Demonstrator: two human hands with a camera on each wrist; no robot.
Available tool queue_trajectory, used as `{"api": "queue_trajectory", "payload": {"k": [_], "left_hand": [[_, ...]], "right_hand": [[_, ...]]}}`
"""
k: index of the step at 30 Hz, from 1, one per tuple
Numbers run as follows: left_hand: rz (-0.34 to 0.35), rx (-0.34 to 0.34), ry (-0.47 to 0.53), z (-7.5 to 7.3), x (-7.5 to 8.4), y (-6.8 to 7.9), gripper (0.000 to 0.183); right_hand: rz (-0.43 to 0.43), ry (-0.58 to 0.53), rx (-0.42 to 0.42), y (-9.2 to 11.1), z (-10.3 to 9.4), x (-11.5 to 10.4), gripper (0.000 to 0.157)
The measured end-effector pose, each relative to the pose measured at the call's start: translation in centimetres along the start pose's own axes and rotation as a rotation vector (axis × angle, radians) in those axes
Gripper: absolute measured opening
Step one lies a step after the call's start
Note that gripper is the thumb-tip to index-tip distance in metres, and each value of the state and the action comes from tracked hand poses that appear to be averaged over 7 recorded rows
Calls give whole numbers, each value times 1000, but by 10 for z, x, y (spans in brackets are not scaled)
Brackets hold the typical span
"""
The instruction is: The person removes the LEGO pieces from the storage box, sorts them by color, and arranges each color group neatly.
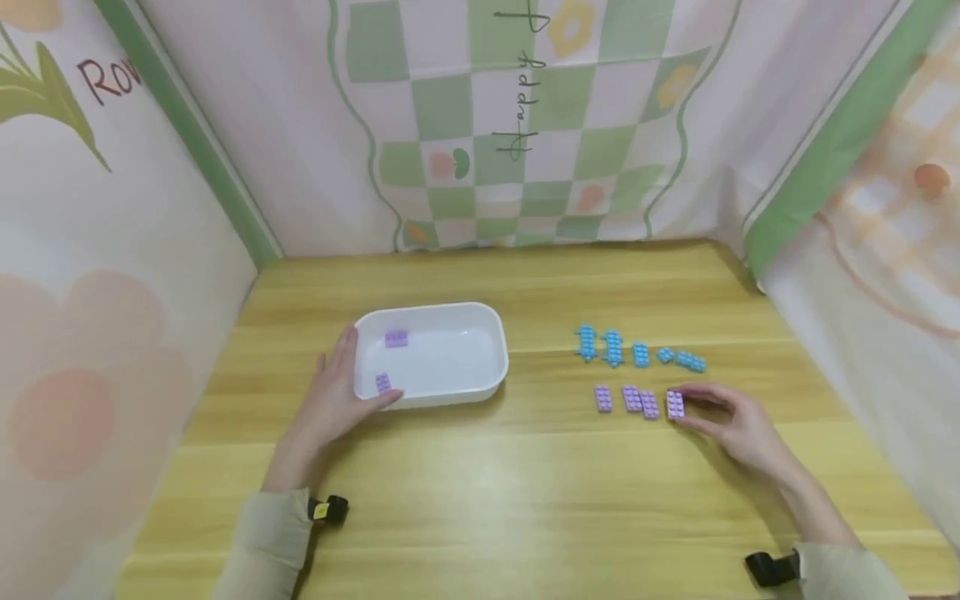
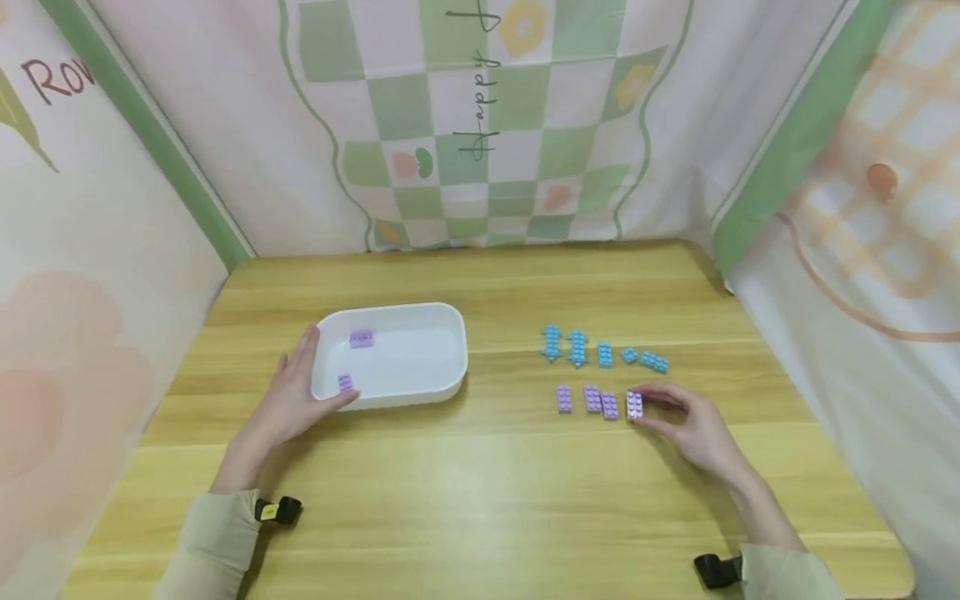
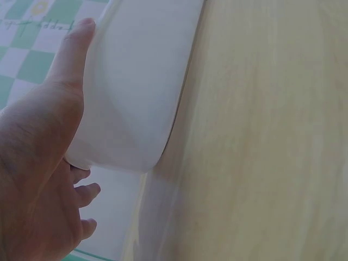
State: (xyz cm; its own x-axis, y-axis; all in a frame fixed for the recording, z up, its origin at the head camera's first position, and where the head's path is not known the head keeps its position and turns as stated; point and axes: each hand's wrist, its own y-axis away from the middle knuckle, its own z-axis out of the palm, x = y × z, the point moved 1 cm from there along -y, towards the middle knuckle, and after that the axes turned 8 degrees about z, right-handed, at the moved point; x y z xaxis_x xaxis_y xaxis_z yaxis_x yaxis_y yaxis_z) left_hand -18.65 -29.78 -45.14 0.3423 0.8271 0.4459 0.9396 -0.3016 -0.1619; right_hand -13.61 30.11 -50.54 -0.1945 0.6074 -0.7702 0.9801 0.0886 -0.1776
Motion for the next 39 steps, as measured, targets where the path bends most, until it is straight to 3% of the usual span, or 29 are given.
{"api": "queue_trajectory", "payload": {"k": [7, 12, 15, 19, 22, 27, 31, 39], "left_hand": [[-20, -12, -18, -3, 0, 1, 137], [-28, -13, -6, -4, 3, -1, 138], [-36, -14, 3, -4, 5, 0, 138], [-48, -14, 5, -6, 5, 2, 139], [-49, -7, 5, -5, 5, 2, 138], [-50, 2, 8, -1, 3, 2, 138], [-59, -5, 14, 0, 2, 3, 138], [-44, 6, -5, -6, 0, 0, 138]], "right_hand": [[-31, 74, -32, -11, 6, -5, 50], [-57, 124, -17, -11, 5, -10, 61], [-100, 128, 0, -13, 6, -24, 70], [-179, 95, 26, -23, 18, -62, 74], [-253, 34, 24, -35, 33, -98, 75], [-375, -62, -60, -62, 70, -153, 73], [-443, -69, -130, -80, 106, -182, 68], [-438, -136, -229, -107, 171, -227, 59]]}}
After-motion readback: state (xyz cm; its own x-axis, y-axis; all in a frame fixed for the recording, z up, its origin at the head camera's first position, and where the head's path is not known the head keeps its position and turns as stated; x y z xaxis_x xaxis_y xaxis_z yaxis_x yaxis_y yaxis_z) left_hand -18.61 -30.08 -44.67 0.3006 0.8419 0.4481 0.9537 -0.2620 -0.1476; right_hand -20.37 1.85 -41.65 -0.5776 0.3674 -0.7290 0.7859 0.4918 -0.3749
